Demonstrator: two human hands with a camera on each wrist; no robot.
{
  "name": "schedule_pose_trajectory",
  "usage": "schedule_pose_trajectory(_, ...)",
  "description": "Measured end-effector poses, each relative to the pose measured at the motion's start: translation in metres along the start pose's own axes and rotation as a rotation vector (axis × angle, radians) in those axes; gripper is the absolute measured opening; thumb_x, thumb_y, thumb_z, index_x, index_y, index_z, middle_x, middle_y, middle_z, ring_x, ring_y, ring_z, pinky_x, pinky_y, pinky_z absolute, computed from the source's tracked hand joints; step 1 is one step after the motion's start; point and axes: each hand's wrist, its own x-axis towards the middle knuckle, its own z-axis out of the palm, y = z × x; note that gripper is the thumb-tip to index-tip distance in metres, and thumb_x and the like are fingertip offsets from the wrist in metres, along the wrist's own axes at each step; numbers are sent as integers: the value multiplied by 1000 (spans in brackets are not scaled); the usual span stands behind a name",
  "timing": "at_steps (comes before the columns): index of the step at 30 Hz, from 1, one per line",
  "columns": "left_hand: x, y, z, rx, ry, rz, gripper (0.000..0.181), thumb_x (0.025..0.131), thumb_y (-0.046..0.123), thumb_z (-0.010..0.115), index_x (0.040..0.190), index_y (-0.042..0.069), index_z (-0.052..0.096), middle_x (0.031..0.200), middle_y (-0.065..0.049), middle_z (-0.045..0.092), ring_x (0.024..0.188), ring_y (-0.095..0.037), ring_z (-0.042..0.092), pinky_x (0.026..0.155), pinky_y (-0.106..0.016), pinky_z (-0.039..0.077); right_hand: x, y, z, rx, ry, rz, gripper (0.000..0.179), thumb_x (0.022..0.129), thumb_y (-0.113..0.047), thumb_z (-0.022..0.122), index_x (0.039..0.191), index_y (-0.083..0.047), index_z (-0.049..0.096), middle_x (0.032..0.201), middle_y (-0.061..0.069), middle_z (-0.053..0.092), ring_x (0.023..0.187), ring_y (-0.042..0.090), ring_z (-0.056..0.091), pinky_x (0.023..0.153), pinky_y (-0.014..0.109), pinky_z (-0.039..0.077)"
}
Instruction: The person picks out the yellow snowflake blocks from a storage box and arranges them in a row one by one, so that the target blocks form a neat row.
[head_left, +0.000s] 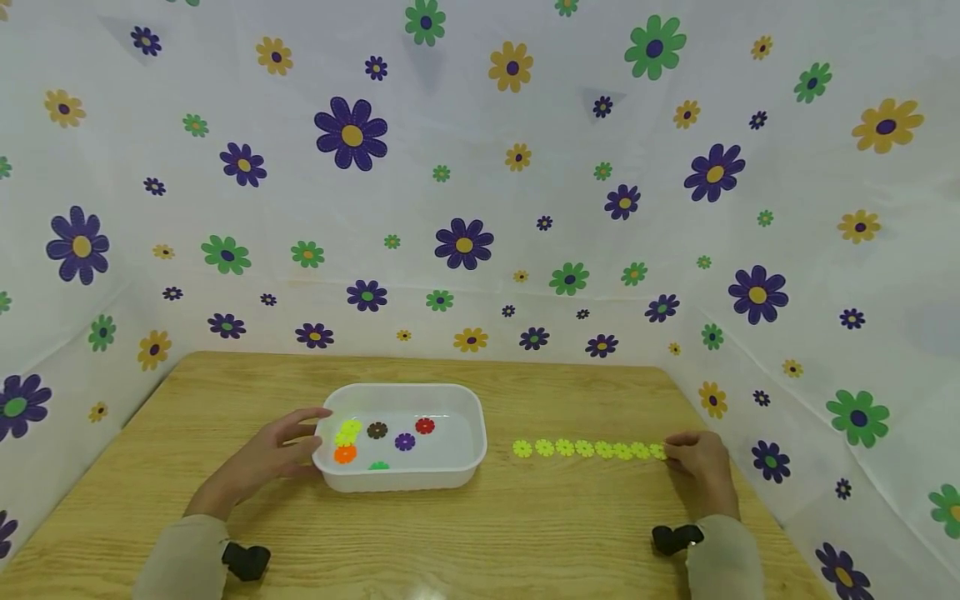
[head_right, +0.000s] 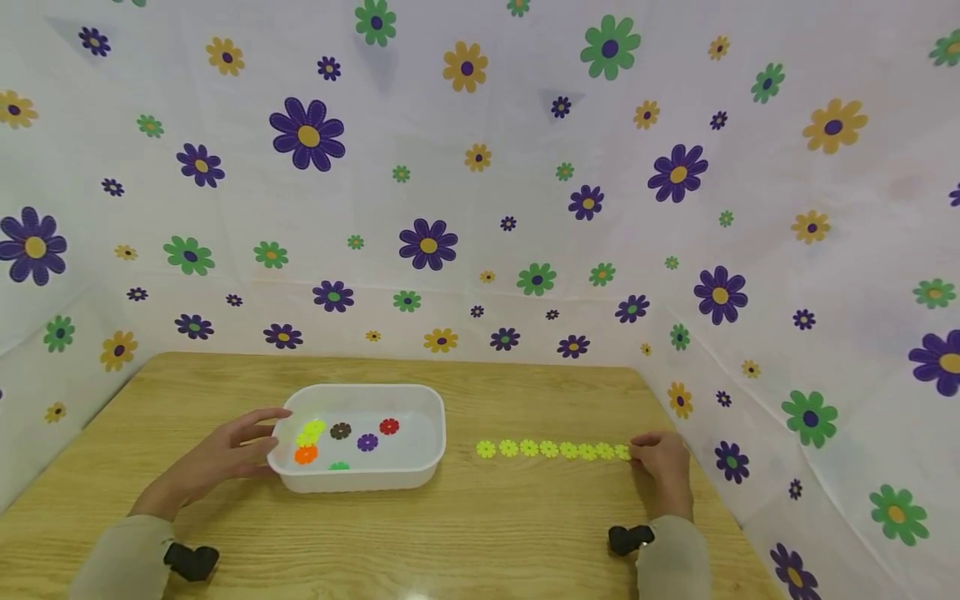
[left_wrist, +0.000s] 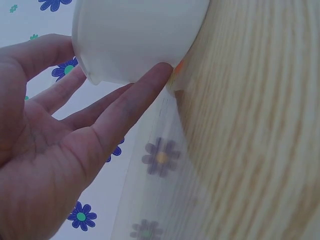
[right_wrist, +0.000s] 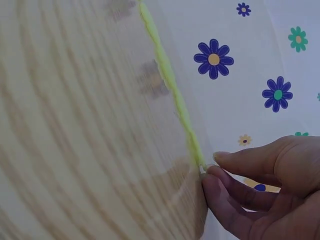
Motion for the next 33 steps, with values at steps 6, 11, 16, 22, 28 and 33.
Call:
schedule_pose_trajectory(6, -1, 3, 1, 15, 10, -20, 62, 107, 25, 57, 159, 6, 31, 161, -37, 28, 135, -49, 54, 96, -43, 62, -4, -13, -3, -103, -22, -52, 31, 97, -5, 64, 120, 16, 65, 114, 33, 69, 81, 17, 71, 71, 28, 63)
schedule_pose_trajectory(11, -1, 4, 2, 17, 7, -25, 62, 106, 25, 58, 160, 7, 31, 162, -37, 27, 135, -49, 54, 97, -43, 62, -14, -41, 8, -78, -119, -133, 36, 99, -8, 64, 124, 18, 62, 119, 36, 66, 92, 29, 73, 77, 35, 66)
schedule_pose_trajectory(16, 0, 4, 2, 16, 6, -24, 62, 107, 25, 57, 159, 6, 32, 163, -36, 25, 136, -49, 53, 97, -43, 62, -24, -73, 31, -72, -194, -178, 35, 100, -12, 66, 124, 14, 63, 120, 32, 68, 99, 34, 72, 83, 38, 66)
schedule_pose_trajectory(22, 0, 5, 1, 30, 6, -21, 61, 107, 25, 57, 159, 7, 32, 164, -35, 24, 137, -50, 52, 98, -45, 62, -37, -119, 61, -78, -269, -243, 30, 99, -11, 68, 121, 9, 67, 117, 26, 71, 98, 32, 71, 87, 41, 65)
schedule_pose_trajectory(28, 0, 5, 1, 11, -15, -3, 61, 107, 24, 56, 159, 3, 30, 163, -37, 24, 137, -52, 51, 97, -45, 62, -41, -157, 103, -118, -384, -310, 25, 98, -12, 69, 118, 3, 71, 112, 18, 73, 101, 36, 72, 89, 40, 65)
schedule_pose_trajectory(33, 0, 5, 2, 5, -15, 0, 61, 107, 24, 55, 159, 3, 30, 162, -38, 25, 138, -53, 50, 97, -44, 62, -48, -189, 140, -184, -463, -357, 21, 95, -15, 73, 112, -3, 74, 105, 11, 75, 94, 31, 73, 89, 43, 65)
